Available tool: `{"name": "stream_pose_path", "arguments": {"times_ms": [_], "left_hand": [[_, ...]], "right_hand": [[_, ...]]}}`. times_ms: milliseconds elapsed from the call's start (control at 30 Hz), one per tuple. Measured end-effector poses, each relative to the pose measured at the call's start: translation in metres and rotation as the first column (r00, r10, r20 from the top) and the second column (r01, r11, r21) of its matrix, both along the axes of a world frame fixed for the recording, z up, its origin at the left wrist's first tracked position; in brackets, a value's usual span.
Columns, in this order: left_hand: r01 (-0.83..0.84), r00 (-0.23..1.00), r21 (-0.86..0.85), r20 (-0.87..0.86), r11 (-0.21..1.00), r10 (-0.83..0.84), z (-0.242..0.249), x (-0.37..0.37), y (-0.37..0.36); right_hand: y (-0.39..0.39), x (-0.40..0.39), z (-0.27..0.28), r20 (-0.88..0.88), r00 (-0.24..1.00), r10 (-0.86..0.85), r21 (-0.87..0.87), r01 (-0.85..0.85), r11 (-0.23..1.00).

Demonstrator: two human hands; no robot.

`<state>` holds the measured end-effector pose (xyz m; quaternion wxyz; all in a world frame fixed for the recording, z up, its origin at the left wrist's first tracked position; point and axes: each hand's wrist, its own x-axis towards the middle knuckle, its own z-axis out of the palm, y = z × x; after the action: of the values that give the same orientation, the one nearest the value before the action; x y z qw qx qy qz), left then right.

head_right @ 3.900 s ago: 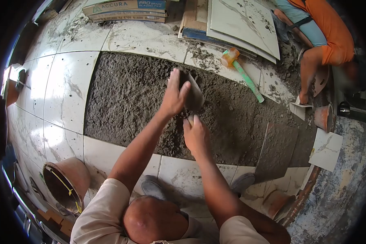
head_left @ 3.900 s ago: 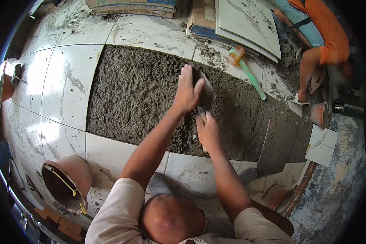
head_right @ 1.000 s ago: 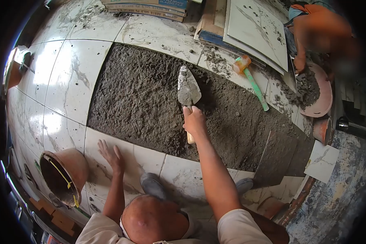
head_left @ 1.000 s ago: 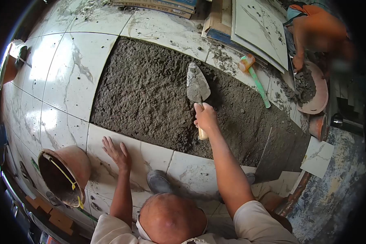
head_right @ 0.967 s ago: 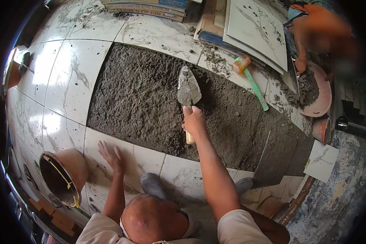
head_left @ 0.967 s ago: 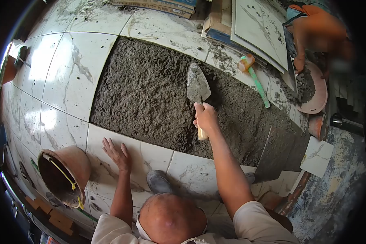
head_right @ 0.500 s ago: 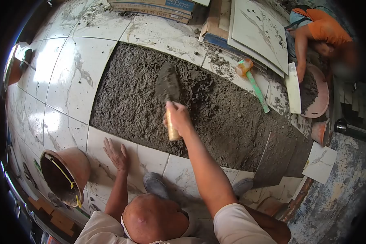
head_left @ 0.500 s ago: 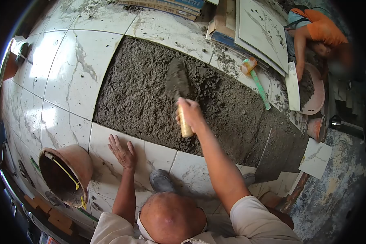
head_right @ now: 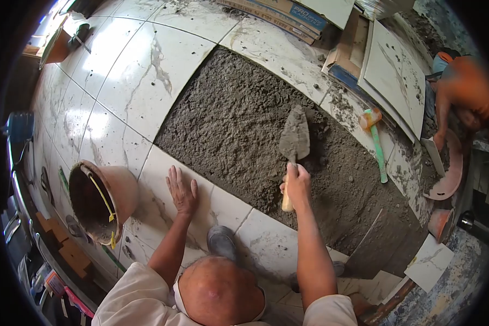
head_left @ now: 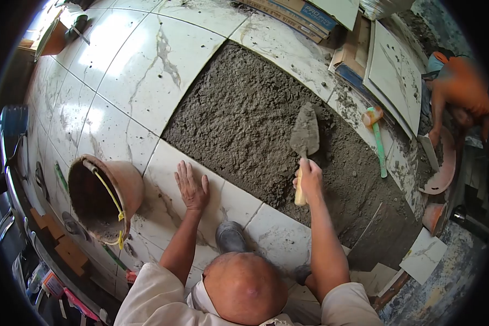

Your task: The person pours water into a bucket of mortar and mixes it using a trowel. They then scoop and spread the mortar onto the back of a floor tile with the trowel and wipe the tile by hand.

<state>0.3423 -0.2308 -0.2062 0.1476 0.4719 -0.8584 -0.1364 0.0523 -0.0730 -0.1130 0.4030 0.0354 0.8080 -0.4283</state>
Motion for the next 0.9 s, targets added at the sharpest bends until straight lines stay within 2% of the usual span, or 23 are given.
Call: {"name": "stream_pose_path", "arguments": {"times_ms": [100,133,200,233,267,333,367,433,567,633,733,800,867,900], "left_hand": [[0.024,1.000,0.023,0.005,0.999,-0.024,0.000,-0.001,0.001],[0.017,1.000,0.001,0.002,1.000,-0.017,0.001,-0.002,-0.001],[0.012,1.000,0.004,-0.024,1.000,-0.012,0.003,-0.003,0.004],[0.018,1.000,0.000,-0.020,1.000,-0.018,0.001,-0.003,0.004],[0.022,1.000,-0.008,-0.012,1.000,-0.022,-0.001,-0.001,0.004],[0.029,1.000,-0.040,-0.007,0.999,-0.030,-0.006,0.000,0.003],[0.032,0.999,-0.040,-0.005,0.999,-0.032,-0.008,0.001,0.003],[0.037,0.999,-0.040,-0.008,0.998,-0.038,-0.009,0.002,0.003],[0.052,0.998,-0.051,-0.018,0.997,-0.053,-0.009,0.002,0.005],[0.056,0.998,-0.081,-0.012,0.995,-0.057,-0.013,0.004,0.003],[0.091,0.996,-0.119,-0.016,0.989,-0.093,-0.012,0.002,0.003],[0.152,0.987,-0.106,-0.033,0.983,-0.156,-0.006,-0.009,0.014],[0.351,0.925,0.018,-0.159,0.936,-0.344,0.013,-0.028,0.037],[0.466,0.874,0.057,-0.180,0.883,-0.450,0.016,-0.034,0.051]], "right_hand": [[0.055,0.006,0.007,-0.106,0.993,0.058,0.096,-0.048,0.994],[0.071,0.009,0.008,-0.105,0.994,0.032,0.118,-0.020,0.993],[0.116,0.020,0.020,-0.107,0.984,0.140,0.295,-0.103,0.950],[0.130,0.027,0.025,-0.102,0.985,0.139,0.344,-0.097,0.934],[0.143,0.034,0.026,-0.045,0.989,0.142,0.387,-0.114,0.915],[0.170,0.055,0.003,-0.117,0.964,0.241,0.446,-0.166,0.879],[0.178,0.060,-0.003,-0.124,0.966,0.226,0.451,-0.148,0.880],[0.168,0.075,-0.005,-0.066,0.977,0.201,0.440,-0.152,0.885],[0.147,0.087,-0.009,-0.071,0.988,0.139,0.412,-0.098,0.906],[0.135,0.093,0.004,-0.066,0.945,0.320,0.444,-0.259,0.858],[0.129,0.102,0.011,-0.047,0.949,0.311,0.462,-0.255,0.849],[0.134,0.111,0.012,-0.026,0.957,0.288,0.459,-0.244,0.854],[0.145,0.123,0.017,-0.004,0.963,0.269,0.460,-0.237,0.856],[0.153,0.130,0.022,-0.015,0.945,0.326,0.469,-0.282,0.837]]}}
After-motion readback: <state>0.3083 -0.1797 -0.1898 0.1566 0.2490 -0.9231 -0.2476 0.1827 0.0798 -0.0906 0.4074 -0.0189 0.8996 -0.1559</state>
